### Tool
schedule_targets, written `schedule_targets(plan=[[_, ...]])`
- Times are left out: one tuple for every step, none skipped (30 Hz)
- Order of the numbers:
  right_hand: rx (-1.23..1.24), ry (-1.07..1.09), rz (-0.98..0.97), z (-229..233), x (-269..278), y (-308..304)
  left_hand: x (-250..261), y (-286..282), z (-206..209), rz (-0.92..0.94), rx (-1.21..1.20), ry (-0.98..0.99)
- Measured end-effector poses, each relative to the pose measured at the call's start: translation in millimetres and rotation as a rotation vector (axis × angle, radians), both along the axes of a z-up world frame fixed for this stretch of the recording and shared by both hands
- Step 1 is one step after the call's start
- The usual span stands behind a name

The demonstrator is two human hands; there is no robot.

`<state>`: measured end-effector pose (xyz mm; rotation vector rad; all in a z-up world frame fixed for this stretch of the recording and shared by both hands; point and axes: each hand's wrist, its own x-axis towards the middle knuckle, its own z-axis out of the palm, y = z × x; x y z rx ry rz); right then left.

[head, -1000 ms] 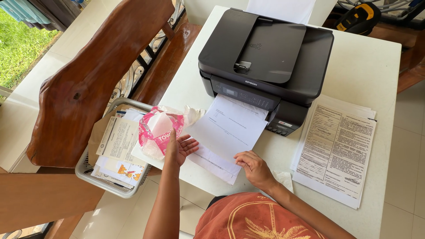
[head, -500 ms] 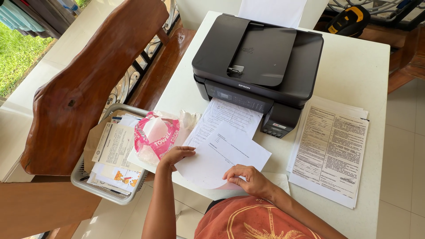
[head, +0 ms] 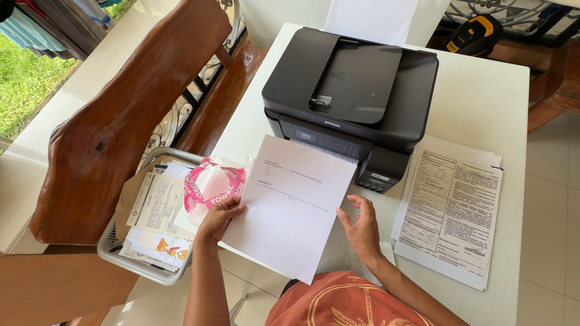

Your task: The person operates an Epson printer, closes the scanner lid, and presses buttons to start printing. They then repeatedly pick up printed sheets from the output tray, flip them, and place them into a stack on the table. The person continues this process throughout the clip, handling multiple printed documents.

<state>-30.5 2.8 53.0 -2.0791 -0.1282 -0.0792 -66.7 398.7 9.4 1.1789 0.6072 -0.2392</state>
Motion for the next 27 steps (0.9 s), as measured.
schedule_targets(plan=[[0.007,0.038,-0.025,-1,1,0,1,-1,1,0.041,-0.029,-0.010],[0.063,0.077,-0.011,-2,3,2,3,-4,3,0.068,-0.052,-0.032],[0.119,0.115,0.002,-2,5,4,6,-8,4,0.094,-0.077,-0.054],[0.174,0.152,0.015,-1,6,4,9,-12,6,0.120,-0.101,-0.077],[0.249,0.239,0.016,0,7,4,12,-17,8,0.126,-0.094,-0.084],[0.324,0.326,0.018,2,7,3,16,-22,11,0.132,-0.086,-0.091],[0.400,0.412,0.020,4,9,3,20,-27,14,0.138,-0.078,-0.098],[0.423,0.427,0.025,6,10,4,24,-32,17,0.145,-0.068,-0.104],[0.446,0.442,0.030,8,10,4,27,-37,20,0.151,-0.059,-0.110],[0.468,0.457,0.034,10,11,4,30,-42,23,0.158,-0.049,-0.115],[0.493,0.458,0.026,12,11,3,33,-47,26,0.161,-0.054,-0.120],[0.518,0.459,0.017,14,12,3,36,-51,29,0.164,-0.060,-0.125],[0.543,0.460,0.009,16,12,3,39,-55,31,0.168,-0.065,-0.130],[0.539,0.459,-0.007,17,13,2,41,-59,33,0.157,-0.072,-0.140],[0.535,0.458,-0.023,19,13,1,43,-62,35,0.147,-0.079,-0.151],[0.532,0.457,-0.038,21,14,0,45,-65,37,0.137,-0.086,-0.161],[0.532,0.446,-0.041,22,14,0,46,-68,38,0.134,-0.082,-0.167],[0.532,0.435,-0.043,23,15,-2,47,-71,39,0.132,-0.078,-0.174],[0.533,0.424,-0.046,24,16,-3,48,-73,40,0.129,-0.074,-0.180],[0.533,0.420,-0.055,25,17,-4,49,-74,40,0.125,-0.083,-0.188],[0.534,0.416,-0.065,26,17,-5,50,-76,41,0.120,-0.093,-0.195],[0.534,0.412,-0.075,27,18,-6,51,-78,42,0.115,-0.103,-0.202],[0.531,0.402,-0.083,28,19,-7,51,-80,42,0.113,-0.097,-0.196],[0.527,0.392,-0.092,30,20,-8,51,-81,43,0.112,-0.091,-0.189],[0.524,0.382,-0.100,31,21,-9,51,-82,43,0.111,-0.085,-0.183],[0.535,0.374,-0.107,32,22,-9,51,-83,44,0.103,-0.093,-0.190],[0.546,0.365,-0.113,33,23,-10,51,-85,44,0.095,-0.100,-0.197]])
